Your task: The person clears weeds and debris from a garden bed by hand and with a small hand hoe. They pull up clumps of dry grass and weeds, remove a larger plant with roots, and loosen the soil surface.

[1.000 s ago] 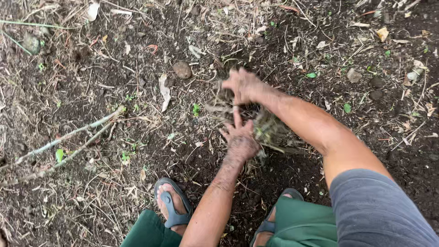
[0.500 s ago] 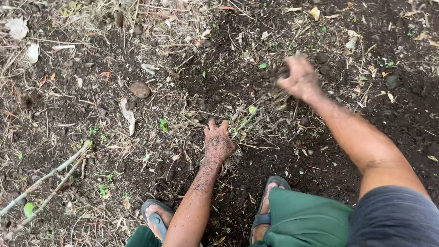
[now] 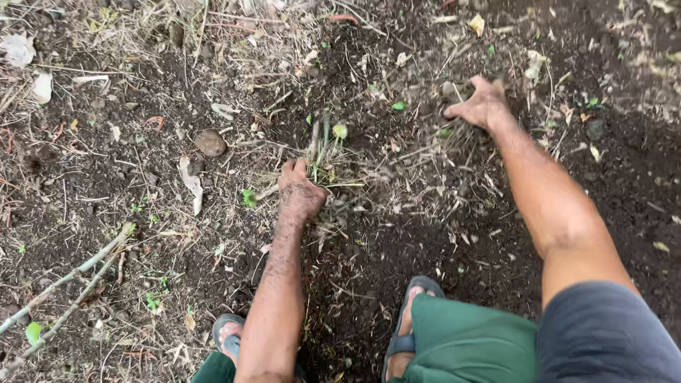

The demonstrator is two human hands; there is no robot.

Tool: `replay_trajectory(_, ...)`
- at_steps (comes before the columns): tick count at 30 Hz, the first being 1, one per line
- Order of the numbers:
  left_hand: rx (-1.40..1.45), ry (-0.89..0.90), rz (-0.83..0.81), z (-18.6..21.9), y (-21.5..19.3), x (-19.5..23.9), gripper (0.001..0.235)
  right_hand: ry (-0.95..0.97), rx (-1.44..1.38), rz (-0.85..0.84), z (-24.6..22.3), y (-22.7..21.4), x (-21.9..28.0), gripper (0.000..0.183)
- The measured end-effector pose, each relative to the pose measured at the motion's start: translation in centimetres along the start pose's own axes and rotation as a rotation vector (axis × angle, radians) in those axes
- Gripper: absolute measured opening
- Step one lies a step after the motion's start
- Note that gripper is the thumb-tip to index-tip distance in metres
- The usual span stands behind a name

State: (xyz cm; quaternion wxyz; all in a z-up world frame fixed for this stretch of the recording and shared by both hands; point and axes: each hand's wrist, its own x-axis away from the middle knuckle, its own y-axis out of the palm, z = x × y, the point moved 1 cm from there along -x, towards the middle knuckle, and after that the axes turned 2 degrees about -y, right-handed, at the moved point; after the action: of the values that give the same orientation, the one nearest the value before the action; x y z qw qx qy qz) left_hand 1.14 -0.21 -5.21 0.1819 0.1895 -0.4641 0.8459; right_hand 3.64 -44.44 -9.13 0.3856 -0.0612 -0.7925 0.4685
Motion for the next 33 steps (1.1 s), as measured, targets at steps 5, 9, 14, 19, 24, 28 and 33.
replay_trajectory(5, -0.310, -0.037, -0.334, 2.0, 0.2, -1.4, 0.079, -0.205, 0.184, -0.009, -3.7, 1.7, -0.5, 0.112)
replay_trajectory(9, -0.328, 0.197, -0.204, 1.7, 0.6, -2.1, 0.073, -0.202, 0.098, -0.109, -8.4, 3.7, 4.5, 0.086)
replay_trajectory(14, -0.285, 0.147, -0.180, -0.9, 1.7, -1.1, 0.067, -0.508, 0.278, -0.168, -7.8, 8.1, 12.0, 0.088)
replay_trajectory(19, -0.093, -0.031, -0.210, 0.1, 0.0, 0.7, 0.074, -0.557, 0.300, 0.055, -7.5, 4.4, 4.7, 0.037)
replay_trajectory(24, -0.109, -0.016, -0.185, 0.8, -0.7, 1.4, 0.075, -0.811, 0.607, 0.107, -10.1, 6.5, 0.8, 0.044)
replay_trajectory(28, -0.096, 0.061, -0.113, -1.5, 0.7, 1.2, 0.071, -0.503, 0.496, -0.135, -7.9, 7.4, 2.5, 0.032)
replay_trajectory(33, -0.063, 0.096, -0.074, -3.6, 1.9, -0.3, 0.076, -0.274, 0.256, 0.061, 1.3, 4.5, 3.4, 0.029)
